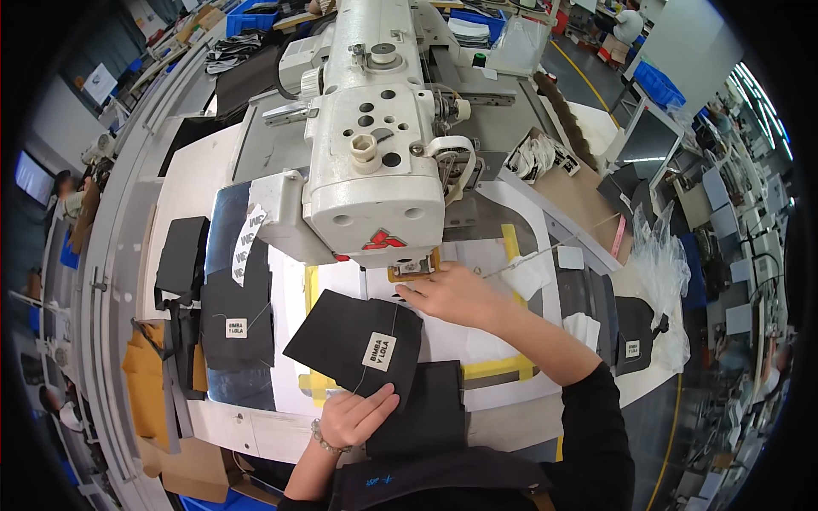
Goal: The person sews white rectangular labels onto black fabric pieces using an industrial sewing machine. They repeatedly pick up a fabric piece, place it under the needle, sew the label, and cut the thread with scissors. The finished pieces are stacked on the table.
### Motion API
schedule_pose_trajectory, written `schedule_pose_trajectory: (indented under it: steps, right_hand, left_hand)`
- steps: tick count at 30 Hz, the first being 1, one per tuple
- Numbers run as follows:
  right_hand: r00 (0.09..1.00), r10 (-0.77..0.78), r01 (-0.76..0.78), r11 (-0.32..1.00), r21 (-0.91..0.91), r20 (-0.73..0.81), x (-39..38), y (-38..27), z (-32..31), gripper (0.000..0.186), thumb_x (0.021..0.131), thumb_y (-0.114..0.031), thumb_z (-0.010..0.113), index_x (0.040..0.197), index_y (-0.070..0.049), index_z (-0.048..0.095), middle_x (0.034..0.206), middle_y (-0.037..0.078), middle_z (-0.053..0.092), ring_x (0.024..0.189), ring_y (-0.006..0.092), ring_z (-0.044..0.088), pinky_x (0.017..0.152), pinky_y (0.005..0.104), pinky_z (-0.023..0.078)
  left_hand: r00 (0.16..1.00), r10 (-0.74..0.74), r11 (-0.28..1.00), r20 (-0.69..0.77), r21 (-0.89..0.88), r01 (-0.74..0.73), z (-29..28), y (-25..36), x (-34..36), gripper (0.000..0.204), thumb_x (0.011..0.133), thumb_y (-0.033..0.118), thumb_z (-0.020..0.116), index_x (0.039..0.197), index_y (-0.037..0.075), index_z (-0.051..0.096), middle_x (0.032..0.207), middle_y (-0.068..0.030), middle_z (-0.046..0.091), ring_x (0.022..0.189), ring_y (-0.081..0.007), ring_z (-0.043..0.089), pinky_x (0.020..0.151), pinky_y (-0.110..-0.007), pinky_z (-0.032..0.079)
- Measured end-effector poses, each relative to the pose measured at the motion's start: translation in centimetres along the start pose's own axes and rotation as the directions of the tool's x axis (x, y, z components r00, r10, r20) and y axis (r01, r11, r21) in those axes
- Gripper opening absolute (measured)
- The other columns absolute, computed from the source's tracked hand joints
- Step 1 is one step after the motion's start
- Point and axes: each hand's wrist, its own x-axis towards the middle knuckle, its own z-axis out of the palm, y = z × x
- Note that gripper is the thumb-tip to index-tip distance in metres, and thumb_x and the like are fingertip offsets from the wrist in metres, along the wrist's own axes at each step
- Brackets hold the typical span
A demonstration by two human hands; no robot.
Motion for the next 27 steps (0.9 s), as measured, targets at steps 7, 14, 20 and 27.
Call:
schedule_pose_trajectory:
  steps: [7, 14, 20, 27]
  right_hand:
    - [0.994, 0.092, -0.091, 0.996, 0.026, -0.057, -0.7, -0.2, 1.5, 0.030, 0.079, -0.016, 0.067, 0.109, -0.012, 0.067, 0.073, -0.001, 0.062, 0.060, 0.0147, 0.063, 0.055, 0.0299, 0.048]
    - [0.976, 0.205, -0.194, 0.972, 0.132, -0.075, -1.8, 0.2, -0.8, 0.037, 0.078, -0.027, 0.071, 0.110, -0.010, 0.066, 0.069, -0.001, 0.056, 0.050, 0.0163, 0.055, 0.052, 0.0298, 0.045]
    - [0.954, 0.293, -0.291, 0.955, 0.053, -0.056, -4.7, 0.9, -2.9, 0.034, 0.081, -0.031, 0.072, 0.110, -0.013, 0.066, 0.066, -0.002, 0.054, 0.048, 0.0172, 0.051, 0.050, 0.0302, 0.043]
    - [0.836, 0.539, -0.536, 0.842, 0.058, -0.104, -9.3, 2.0, -5.2, 0.039, 0.074, -0.027, 0.078, 0.110, -0.014, 0.070, 0.062, 0.003, 0.052, 0.050, 0.0212, 0.050, 0.050, 0.0329, 0.040]
  left_hand:
    - [0.983, -0.115, 0.993, -0.144, -0.023, 0.113, -0.7, 0.1, 0.1, 0.020, 0.070, 0.001, 0.068, 0.090, 0.004, 0.072, 0.089, -0.0095, 0.074, 0.053, -0.0107, 0.056, 0.049, -0.025, 0.041]
    - [0.563, -0.799, 0.598, -0.212, -0.386, 0.703, -2.2, -3.4, 0.6, 0.012, 0.082, -0.009, 0.065, 0.093, -0.006, 0.069, 0.079, -0.0122, 0.071, 0.067, -0.0179, 0.071, 0.061, -0.023, 0.054]
    - [0.531, -0.836, 0.516, -0.142, -0.535, 0.669, -3.6, -7.3, 0.5, 0.009, 0.086, -0.006, 0.064, 0.093, -0.007, 0.069, 0.082, -0.0112, 0.070, 0.072, -0.0170, 0.072, 0.061, -0.022, 0.054]
    - [0.735, -0.519, 0.830, -0.437, -0.466, 0.308, -11.1, -9.7, 0.8, 0.006, 0.081, -0.003, 0.063, 0.086, -0.004, 0.060, 0.090, -0.0201, 0.070, 0.080, -0.0198, 0.061, 0.076, -0.029, 0.045]
